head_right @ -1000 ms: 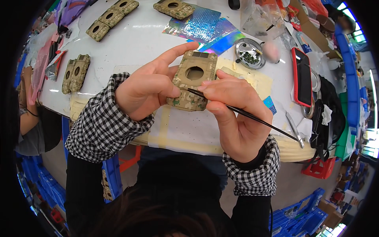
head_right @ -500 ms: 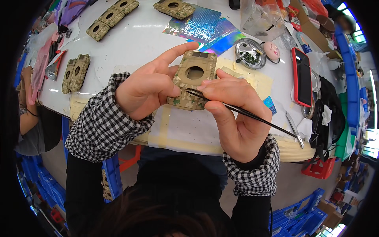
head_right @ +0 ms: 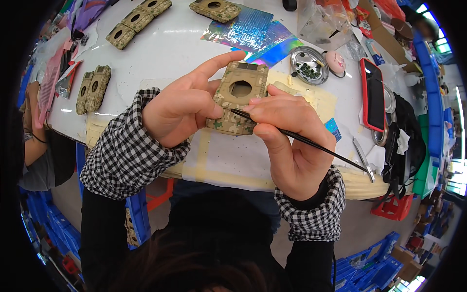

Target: Using tweezers to precisely place small components onto toy tank bodies during an assembly process.

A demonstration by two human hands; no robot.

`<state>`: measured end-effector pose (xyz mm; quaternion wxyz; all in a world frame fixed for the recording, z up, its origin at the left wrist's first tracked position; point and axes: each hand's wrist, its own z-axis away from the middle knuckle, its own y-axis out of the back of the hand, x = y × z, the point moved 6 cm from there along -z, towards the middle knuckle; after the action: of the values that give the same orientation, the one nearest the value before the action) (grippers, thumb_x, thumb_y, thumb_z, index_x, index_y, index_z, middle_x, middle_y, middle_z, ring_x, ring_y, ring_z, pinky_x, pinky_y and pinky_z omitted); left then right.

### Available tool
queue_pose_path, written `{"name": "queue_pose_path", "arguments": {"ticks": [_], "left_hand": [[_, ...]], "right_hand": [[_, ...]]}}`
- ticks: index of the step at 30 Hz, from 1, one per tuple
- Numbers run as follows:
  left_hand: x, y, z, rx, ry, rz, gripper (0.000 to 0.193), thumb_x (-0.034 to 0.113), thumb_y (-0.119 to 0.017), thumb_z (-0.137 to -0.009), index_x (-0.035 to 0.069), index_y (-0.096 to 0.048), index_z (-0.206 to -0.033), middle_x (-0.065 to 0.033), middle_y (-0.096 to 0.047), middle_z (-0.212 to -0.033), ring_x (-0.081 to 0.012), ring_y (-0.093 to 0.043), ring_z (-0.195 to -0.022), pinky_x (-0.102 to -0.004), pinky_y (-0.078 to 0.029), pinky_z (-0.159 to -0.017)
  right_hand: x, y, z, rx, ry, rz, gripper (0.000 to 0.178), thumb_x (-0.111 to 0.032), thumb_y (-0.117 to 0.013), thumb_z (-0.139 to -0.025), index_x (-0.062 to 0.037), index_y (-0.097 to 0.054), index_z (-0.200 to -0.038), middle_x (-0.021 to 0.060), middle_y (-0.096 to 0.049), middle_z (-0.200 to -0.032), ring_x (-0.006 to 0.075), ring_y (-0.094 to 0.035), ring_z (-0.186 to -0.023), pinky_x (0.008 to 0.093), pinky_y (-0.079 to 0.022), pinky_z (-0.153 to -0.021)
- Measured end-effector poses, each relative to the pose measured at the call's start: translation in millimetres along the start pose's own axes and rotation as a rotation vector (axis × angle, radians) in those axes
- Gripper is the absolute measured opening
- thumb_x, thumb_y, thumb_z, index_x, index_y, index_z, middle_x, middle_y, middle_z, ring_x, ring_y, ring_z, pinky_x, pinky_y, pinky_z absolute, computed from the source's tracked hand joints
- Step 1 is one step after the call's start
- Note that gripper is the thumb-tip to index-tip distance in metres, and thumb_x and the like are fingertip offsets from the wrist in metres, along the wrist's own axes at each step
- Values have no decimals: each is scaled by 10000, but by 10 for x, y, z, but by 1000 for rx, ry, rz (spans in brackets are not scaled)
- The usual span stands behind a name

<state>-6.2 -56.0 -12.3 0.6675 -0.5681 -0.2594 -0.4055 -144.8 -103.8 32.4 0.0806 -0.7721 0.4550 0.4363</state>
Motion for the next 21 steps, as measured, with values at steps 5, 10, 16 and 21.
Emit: {"name": "queue_pose_path", "arguments": {"ticks": [5,10,16,21], "left_hand": [[1,10,9,-9,11,-11,788,1,-481,-725,85,-152,-1436,-153,-471,-1248,-191,-494,-1066,-324,-400,-921],[0,10,9,-7,20,-16,792,1,-481,-721,85,-151,-1436,-149,-475,-1242,-190,-500,-1064,-323,-403,-920],[1,9,11,2,15,-9,797,-1,-481,-719,85,-148,-1437,-153,-474,-1243,-195,-502,-1073,-324,-405,-921],[35,-2,22,57,-4,-11,784,6,-490,-723,102,-169,-1432,-142,-471,-1242,-190,-497,-1092,-323,-407,-925]], "right_hand": [[2,-3,2,5,-7,-2,108,-89,-604,-856,2,-588,-910,94,-654,-883,244,-623,-926,454,-396,-955],[10,1,4,6,-5,-23,113,-87,-597,-860,5,-582,-925,100,-652,-893,243,-622,-924,456,-392,-960],[24,12,15,20,2,-55,120,-93,-577,-875,4,-565,-944,114,-650,-908,236,-621,-918,459,-388,-966],[-3,63,11,84,14,-66,133,-115,-547,-897,9,-535,-942,149,-642,-899,239,-620,-920,457,-390,-968]]}}
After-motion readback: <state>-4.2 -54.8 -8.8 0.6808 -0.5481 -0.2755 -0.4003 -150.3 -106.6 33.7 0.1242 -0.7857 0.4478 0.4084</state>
